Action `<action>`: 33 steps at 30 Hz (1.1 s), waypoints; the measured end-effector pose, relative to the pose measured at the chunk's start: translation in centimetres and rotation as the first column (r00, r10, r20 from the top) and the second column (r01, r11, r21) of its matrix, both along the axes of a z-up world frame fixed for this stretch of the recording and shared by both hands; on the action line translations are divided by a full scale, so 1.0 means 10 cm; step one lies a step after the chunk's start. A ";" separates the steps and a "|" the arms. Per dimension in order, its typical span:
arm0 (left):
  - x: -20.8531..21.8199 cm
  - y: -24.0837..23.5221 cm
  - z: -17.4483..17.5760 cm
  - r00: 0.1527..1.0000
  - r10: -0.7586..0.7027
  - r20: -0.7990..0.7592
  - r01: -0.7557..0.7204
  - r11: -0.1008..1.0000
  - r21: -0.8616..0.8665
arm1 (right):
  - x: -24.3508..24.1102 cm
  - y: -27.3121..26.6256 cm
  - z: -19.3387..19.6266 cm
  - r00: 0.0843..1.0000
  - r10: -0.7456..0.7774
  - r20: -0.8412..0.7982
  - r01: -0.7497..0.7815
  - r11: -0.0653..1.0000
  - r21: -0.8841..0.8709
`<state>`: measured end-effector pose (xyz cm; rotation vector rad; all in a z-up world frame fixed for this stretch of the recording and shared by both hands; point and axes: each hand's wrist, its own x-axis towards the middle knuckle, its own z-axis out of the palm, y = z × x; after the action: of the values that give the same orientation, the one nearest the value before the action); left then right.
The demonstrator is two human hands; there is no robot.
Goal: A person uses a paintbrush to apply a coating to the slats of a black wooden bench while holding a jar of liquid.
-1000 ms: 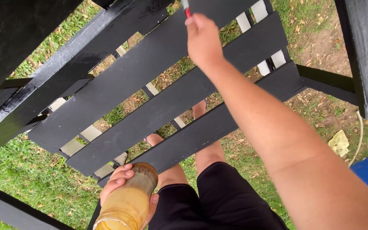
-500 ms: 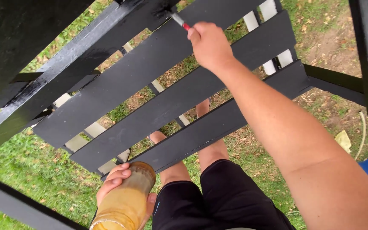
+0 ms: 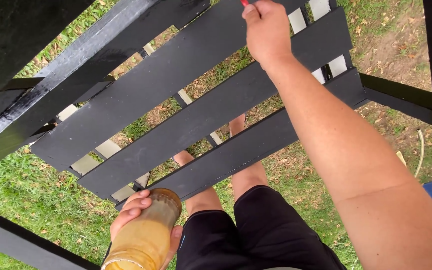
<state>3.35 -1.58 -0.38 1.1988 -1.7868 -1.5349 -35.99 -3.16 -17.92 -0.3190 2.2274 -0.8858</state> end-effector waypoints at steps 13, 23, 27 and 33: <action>0.05 0.08 -0.07 1.000 0.008 -0.027 -0.009 0.999 -0.033 | 0.35 -0.03 -0.31 0.871 -0.463 0.163 0.491 0.829 -0.269; -0.01 0.10 0.00 1.000 0.003 -0.015 -0.003 1.000 -0.029 | 0.51 -0.08 0.25 0.880 0.475 -0.015 -0.466 0.868 0.170; -0.08 0.07 0.04 1.000 -0.013 -0.012 0.013 1.000 -0.028 | 0.31 -0.03 0.56 0.882 0.376 0.282 -0.466 0.779 0.419; -0.10 0.03 0.05 0.999 -0.031 -0.009 0.031 0.999 -0.029 | 0.08 -0.08 0.53 0.979 0.203 -0.026 -0.193 0.957 0.215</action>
<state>2.39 -1.24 0.08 1.1530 -1.8232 -1.5242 -35.15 -3.97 -12.57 -0.4579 2.2619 -0.5345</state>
